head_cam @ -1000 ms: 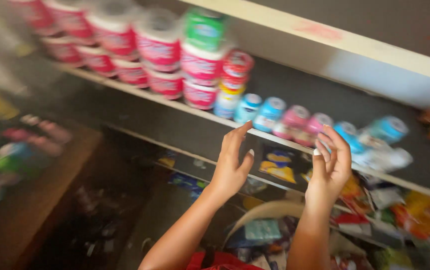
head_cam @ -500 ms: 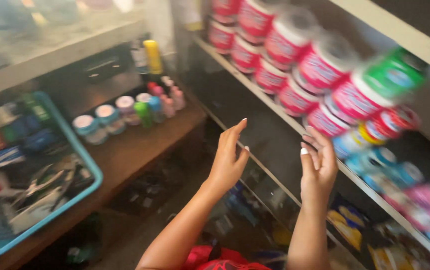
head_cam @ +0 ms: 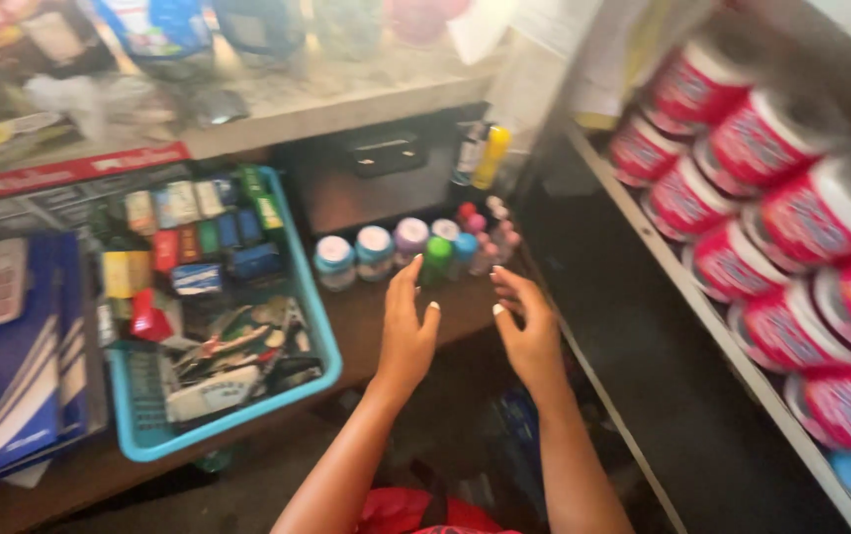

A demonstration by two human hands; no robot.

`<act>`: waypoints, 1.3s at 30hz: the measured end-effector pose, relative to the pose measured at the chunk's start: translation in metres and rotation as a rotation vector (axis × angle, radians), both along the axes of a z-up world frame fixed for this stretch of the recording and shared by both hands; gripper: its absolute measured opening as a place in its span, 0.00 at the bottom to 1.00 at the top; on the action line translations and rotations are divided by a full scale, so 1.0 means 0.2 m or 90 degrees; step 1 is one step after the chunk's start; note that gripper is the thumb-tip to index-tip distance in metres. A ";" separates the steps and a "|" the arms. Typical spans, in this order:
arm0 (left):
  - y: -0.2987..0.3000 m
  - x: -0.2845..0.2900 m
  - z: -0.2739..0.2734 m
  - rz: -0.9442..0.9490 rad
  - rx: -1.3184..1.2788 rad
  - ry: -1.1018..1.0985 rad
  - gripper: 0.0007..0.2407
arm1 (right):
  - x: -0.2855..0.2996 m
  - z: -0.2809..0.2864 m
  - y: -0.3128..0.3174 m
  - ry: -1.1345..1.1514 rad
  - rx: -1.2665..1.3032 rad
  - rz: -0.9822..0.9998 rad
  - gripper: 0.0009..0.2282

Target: Organize and rearrange various products on store shelves.

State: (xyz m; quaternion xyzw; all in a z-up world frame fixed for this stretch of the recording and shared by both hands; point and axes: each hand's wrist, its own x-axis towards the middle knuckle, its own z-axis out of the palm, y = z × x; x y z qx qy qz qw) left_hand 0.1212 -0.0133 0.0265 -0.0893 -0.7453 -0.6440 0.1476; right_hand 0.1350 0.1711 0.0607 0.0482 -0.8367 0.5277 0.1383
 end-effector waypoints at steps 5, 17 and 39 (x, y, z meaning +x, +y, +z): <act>-0.31 -0.09 -0.02 0.158 -0.184 0.072 0.27 | -0.18 -0.06 -0.36 0.015 0.010 0.101 0.22; -0.59 -0.18 -0.11 0.225 -0.492 -0.103 0.27 | -0.42 -0.39 -0.75 -0.119 0.014 0.264 0.33; -0.49 -0.02 -0.05 0.174 -0.283 0.033 0.29 | -0.21 -0.19 -0.74 -0.092 -0.064 0.164 0.35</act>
